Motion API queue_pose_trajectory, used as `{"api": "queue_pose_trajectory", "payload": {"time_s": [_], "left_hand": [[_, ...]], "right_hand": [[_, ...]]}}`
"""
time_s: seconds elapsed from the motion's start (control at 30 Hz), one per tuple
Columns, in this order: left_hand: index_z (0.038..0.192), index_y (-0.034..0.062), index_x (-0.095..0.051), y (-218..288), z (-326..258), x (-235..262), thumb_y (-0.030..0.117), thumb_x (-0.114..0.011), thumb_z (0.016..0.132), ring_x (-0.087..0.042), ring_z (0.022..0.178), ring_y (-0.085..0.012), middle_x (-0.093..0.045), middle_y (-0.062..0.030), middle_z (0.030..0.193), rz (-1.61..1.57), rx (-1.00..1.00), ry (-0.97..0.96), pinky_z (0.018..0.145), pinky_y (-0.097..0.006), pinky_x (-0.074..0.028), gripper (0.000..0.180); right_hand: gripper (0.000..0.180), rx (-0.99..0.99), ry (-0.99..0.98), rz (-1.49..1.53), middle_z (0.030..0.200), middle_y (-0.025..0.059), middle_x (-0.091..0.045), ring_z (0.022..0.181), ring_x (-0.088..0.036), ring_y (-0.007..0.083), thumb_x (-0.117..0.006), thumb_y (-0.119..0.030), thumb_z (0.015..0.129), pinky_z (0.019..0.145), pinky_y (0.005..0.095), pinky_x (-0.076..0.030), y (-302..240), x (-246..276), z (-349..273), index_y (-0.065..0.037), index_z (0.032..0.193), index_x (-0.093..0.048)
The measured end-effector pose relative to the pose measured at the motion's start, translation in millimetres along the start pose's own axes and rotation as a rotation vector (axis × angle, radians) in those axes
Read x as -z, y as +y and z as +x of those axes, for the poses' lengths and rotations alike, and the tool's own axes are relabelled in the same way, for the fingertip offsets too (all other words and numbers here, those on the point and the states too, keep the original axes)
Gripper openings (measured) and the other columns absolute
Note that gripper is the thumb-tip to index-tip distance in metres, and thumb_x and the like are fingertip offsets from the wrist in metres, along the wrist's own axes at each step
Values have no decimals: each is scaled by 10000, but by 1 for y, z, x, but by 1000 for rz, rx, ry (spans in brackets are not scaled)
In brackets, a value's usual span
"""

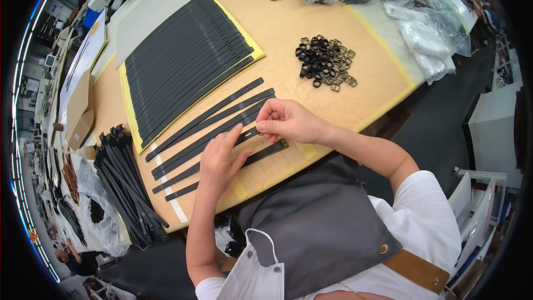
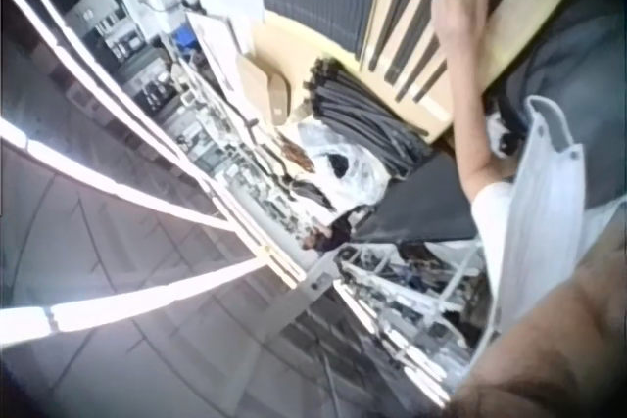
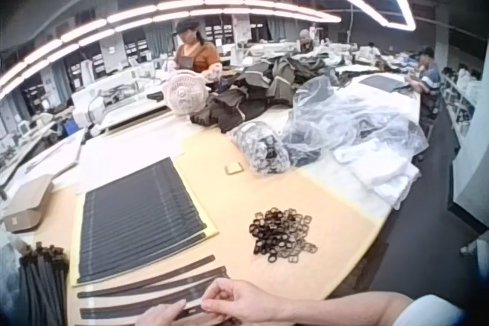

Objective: The person assembles black straps by attaching small metal hardware to their ends. They pick up individual straps and metal pieces from piles on the table, insert the hardware into the strap ends, and place the finished items into a growing stack.

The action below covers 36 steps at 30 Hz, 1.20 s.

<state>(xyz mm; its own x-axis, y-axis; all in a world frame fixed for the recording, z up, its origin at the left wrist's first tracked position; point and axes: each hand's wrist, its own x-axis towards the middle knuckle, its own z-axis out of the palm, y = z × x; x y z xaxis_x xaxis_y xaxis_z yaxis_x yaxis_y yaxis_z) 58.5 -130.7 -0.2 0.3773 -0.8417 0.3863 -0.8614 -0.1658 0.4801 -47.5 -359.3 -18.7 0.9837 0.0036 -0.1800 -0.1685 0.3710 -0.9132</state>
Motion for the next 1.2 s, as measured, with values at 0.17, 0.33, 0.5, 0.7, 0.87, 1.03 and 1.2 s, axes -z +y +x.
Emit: {"api": "queue_pose_trajectory", "payload": {"time_s": [0.17,0.33,0.5,0.7,0.87,1.03,1.2], "left_hand": [[1167,69,-718,14,18,-21,92,-792,884,-635,647,-257,-632,-74,835,12,45,-41,556,-387,-512,294],[1140,48,-707,4,27,-32,83,-779,886,-631,762,-283,-613,-100,827,-68,29,-26,633,-398,-519,266],[1165,42,-696,-16,33,-32,69,-770,882,-615,823,-296,-615,-105,868,-27,59,-24,711,-401,-520,293],[1147,29,-682,-19,34,-23,59,-742,913,-655,767,-275,-682,-114,954,-107,156,-17,677,-362,-538,244],[1109,31,-691,9,44,-20,34,-738,884,-693,706,-185,-721,-111,936,-358,278,-90,592,-300,-526,229],[1052,43,-734,18,52,-29,31,-778,842,-576,625,-127,-686,-51,818,-324,113,67,530,-279,-440,215],[1016,64,-735,17,44,-23,30,-789,827,-720,713,-221,-703,-75,833,-222,109,95,583,-325,-553,200]], "right_hand": [[155,395,320,-870,953,50,-704,788,-674,135,-747,-117,956,743,289,-573,-25,43,-18,-41,1072,-677],[181,363,447,-1299,966,83,-675,911,-664,246,-770,-121,878,823,372,-560,-60,94,-40,-51,1026,-692],[129,199,419,-1209,947,79,-649,936,-658,258,-759,-110,888,821,369,-560,-52,91,-55,-58,976,-678],[100,376,443,-1489,928,77,-644,872,-675,228,-735,-88,908,791,335,-563,-38,92,-52,-48,983,-683],[99,171,312,-654,981,14,-665,892,-670,124,-702,-140,994,800,281,-554,-33,62,-51,-53,1034,-679],[233,24,195,371,1014,-12,-672,910,-641,60,-628,-182,1072,805,223,-538,-5,33,-35,-37,1253,-653],[272,57,161,409,955,-25,-662,871,-622,46,-639,-226,1072,802,204,-528,10,23,-29,-35,1263,-672]]}}
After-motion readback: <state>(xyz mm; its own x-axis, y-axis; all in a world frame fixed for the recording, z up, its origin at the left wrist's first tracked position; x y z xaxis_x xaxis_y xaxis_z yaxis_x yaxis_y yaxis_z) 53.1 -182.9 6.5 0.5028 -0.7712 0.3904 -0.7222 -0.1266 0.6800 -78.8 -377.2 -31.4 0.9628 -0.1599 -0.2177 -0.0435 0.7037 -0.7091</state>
